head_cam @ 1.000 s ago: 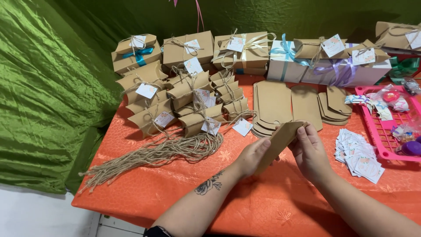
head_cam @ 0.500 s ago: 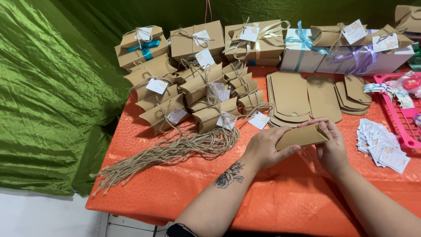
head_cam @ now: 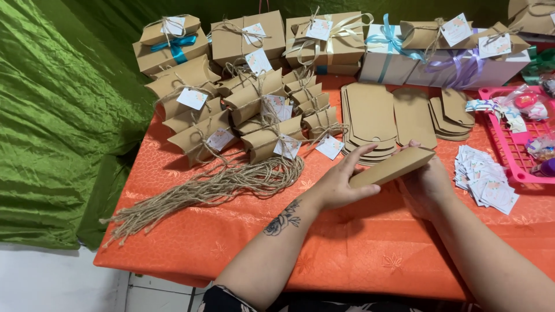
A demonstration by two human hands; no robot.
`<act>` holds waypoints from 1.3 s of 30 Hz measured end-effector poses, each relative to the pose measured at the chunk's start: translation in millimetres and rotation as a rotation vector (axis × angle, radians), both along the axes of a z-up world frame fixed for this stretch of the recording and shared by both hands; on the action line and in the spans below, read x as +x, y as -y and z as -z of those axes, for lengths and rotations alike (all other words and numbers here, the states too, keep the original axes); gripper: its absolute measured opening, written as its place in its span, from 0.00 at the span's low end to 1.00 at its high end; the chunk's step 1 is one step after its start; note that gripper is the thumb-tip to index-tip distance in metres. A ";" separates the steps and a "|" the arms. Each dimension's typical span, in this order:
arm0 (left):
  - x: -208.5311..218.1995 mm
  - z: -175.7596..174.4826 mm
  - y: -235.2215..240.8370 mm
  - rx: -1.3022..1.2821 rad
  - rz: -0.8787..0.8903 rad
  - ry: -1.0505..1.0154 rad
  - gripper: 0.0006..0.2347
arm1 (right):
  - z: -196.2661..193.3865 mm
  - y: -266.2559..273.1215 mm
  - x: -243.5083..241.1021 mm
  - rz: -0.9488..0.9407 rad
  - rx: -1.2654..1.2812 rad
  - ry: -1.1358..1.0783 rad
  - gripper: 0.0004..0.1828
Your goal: Assembling cardboard pillow boxes by folding templates and securing them with twine and decorative tags.
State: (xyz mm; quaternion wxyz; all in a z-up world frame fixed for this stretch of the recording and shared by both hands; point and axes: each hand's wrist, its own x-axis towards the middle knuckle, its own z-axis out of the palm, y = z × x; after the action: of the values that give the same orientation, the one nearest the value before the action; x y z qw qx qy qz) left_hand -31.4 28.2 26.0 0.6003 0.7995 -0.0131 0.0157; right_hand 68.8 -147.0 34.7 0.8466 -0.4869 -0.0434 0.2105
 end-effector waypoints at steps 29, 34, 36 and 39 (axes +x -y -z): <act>10.8 6.9 40.8 -0.128 -0.286 0.743 0.42 | 56.9 16.9 34.1 -0.406 -0.525 0.113 0.17; 6.2 3.0 20.7 -0.092 -0.303 0.600 0.41 | -43.4 32.8 36.3 -0.462 -0.905 0.484 0.12; 9.6 12.2 18.5 0.147 -0.387 0.343 0.43 | -92.9 44.2 42.2 -0.414 -1.529 0.715 0.14; 12.1 13.3 16.6 0.177 -0.339 0.256 0.48 | -120.9 74.1 93.1 -0.200 -1.665 0.798 0.19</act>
State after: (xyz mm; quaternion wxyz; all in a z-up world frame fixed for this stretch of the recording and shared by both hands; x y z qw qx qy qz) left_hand -19.2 11.6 12.7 0.5103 0.8312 0.0438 0.2163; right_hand 161.9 -221.1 155.6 0.1244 -0.9681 -0.2084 0.0628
